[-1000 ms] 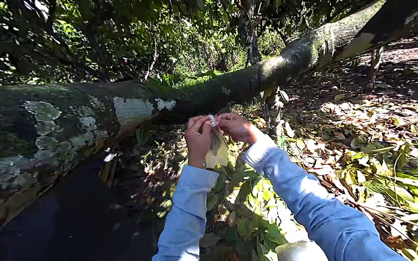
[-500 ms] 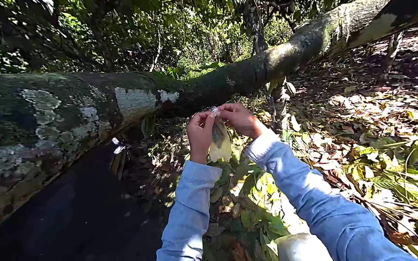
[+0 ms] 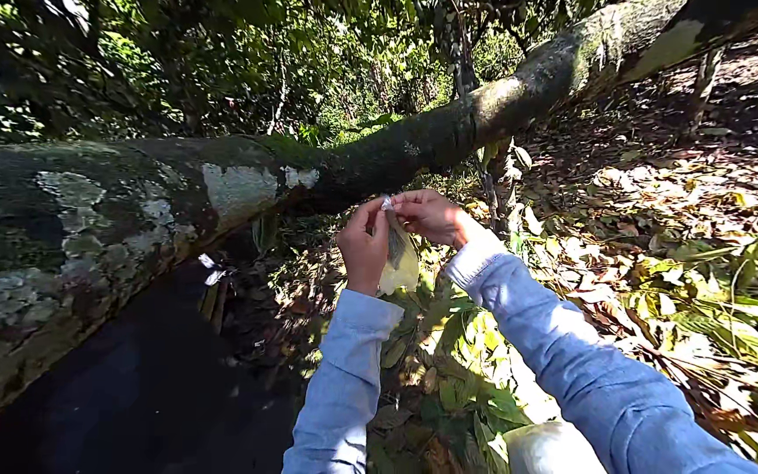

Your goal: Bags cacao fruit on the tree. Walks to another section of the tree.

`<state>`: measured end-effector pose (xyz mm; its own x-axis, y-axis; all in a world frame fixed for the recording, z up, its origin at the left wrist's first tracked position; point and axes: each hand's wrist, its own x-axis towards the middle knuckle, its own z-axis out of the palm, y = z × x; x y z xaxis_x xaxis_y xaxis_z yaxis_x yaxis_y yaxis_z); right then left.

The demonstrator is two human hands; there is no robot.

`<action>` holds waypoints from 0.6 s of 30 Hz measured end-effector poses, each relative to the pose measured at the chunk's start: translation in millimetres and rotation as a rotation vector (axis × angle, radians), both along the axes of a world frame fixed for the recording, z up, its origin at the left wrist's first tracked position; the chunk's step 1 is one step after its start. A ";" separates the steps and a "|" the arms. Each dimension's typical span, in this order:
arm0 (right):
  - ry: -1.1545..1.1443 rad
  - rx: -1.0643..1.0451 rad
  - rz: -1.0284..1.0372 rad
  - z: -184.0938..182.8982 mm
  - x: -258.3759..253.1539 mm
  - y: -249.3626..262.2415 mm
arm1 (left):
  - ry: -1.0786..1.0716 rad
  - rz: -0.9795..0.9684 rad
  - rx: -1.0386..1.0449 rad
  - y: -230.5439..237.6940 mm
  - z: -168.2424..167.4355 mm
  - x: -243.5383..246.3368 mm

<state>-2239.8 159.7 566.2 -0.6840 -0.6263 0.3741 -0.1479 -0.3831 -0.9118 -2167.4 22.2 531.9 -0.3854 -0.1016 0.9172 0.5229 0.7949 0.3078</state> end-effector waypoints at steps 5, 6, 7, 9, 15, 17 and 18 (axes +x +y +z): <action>0.047 0.073 -0.025 6.7 1.9 -2.3 | 0.156 0.180 -0.154 -5.2 2.2 -6.0; 0.079 0.082 -0.035 8.1 2.2 -2.7 | 0.198 0.254 -0.200 -5.9 5.0 -9.3; 0.102 0.078 -0.053 8.4 2.6 -3.7 | 0.217 0.313 -0.244 -6.1 8.1 -9.7; 0.090 0.013 -0.100 4.9 4.4 -7.3 | 0.167 0.368 -0.299 -7.4 12.7 -4.7; -0.109 -0.248 -0.332 -12.7 0.1 -20.9 | 0.121 0.441 -0.305 -19.1 17.4 1.9; -0.097 -0.264 -0.430 -15.0 -2.4 -24.3 | 0.120 0.507 -0.312 -21.6 16.2 1.9; -0.082 -0.262 -0.464 -15.1 -2.8 -25.2 | 0.126 0.535 -0.312 -22.0 15.0 2.2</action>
